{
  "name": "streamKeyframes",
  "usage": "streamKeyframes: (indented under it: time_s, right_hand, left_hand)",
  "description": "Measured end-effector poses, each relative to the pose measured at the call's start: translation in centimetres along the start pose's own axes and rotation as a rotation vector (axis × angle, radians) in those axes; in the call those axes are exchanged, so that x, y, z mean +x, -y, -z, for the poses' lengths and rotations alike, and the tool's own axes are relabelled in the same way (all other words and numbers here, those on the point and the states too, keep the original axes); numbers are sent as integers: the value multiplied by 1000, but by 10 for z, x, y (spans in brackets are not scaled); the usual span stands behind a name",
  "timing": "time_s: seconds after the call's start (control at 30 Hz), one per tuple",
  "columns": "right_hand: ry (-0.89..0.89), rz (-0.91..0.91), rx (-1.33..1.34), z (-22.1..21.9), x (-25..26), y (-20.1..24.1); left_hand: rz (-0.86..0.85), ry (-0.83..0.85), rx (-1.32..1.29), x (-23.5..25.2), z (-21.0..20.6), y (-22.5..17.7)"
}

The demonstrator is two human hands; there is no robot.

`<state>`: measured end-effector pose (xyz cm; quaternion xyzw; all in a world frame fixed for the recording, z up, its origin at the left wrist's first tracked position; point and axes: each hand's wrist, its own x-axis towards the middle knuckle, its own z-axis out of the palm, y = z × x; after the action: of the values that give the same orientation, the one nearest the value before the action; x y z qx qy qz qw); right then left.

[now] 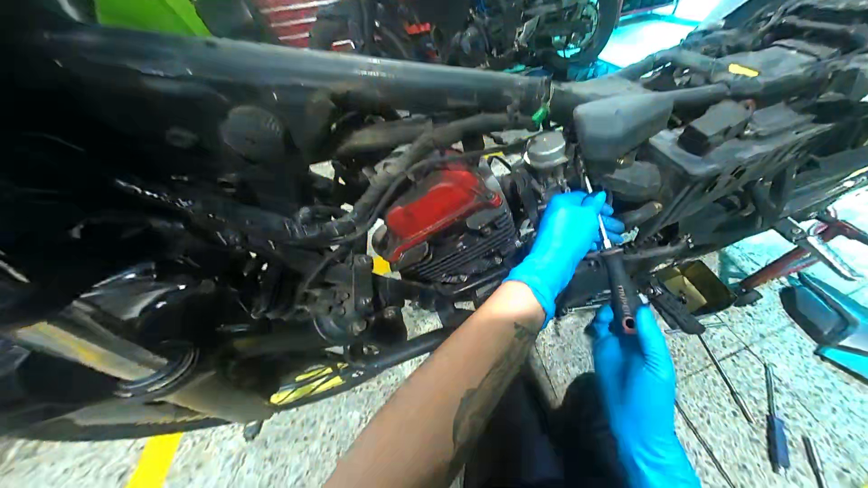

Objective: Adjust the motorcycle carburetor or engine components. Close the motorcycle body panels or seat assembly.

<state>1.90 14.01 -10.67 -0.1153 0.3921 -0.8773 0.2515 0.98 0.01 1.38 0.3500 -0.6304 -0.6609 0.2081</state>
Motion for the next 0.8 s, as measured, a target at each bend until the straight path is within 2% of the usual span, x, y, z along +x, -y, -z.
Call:
streamKeyframes:
  time_s: [0.07,0.1,0.13,0.23,0.27,0.3,0.4,0.43,0.47,0.53,0.57,0.6,0.63,0.73,0.77,0.8]
  right_hand:
    - [-3,287,-461,5,-1,-5]
    - [21,302,-480,6,0,-5]
    - [49,215,-354,6,-2,-5]
    - [158,-328,347,8,-4,3]
    - [133,-387,402,6,-3,6]
    - [78,-322,321,1,-3,7]
    - [-47,163,-324,-7,-1,-1]
    - [-49,202,-367,-5,1,-2]
    - [-26,125,-236,-2,3,-1]
    - [85,-199,261,4,4,3]
    - [137,-336,410,7,4,7]
    - [131,-352,425,6,3,8]
    - [77,-249,312,1,3,8]
    - [-27,366,-449,-1,7,-2]
    - [-9,426,-515,3,9,-3]
    - [17,342,-401,6,9,-3]
  left_hand:
    - [-8,-25,60,-1,3,4]
    - [-18,-41,81,0,2,4]
    - [-23,-49,82,0,1,4]
    - [-6,-13,15,1,3,1]
    - [2,6,-19,0,3,0]
    - [7,19,-50,0,3,-1]
    - [19,52,-88,0,5,-3]
    - [22,59,-85,1,5,-2]
    - [19,59,-85,2,4,-1]
    - [8,52,-83,5,4,-1]
    - [8,53,-86,5,4,0]
    - [8,58,-93,5,5,-1]
    - [7,62,-99,6,4,-1]
    - [23,71,-97,8,5,-2]
    - [25,70,-88,8,4,-1]
    - [22,63,-81,6,4,-1]
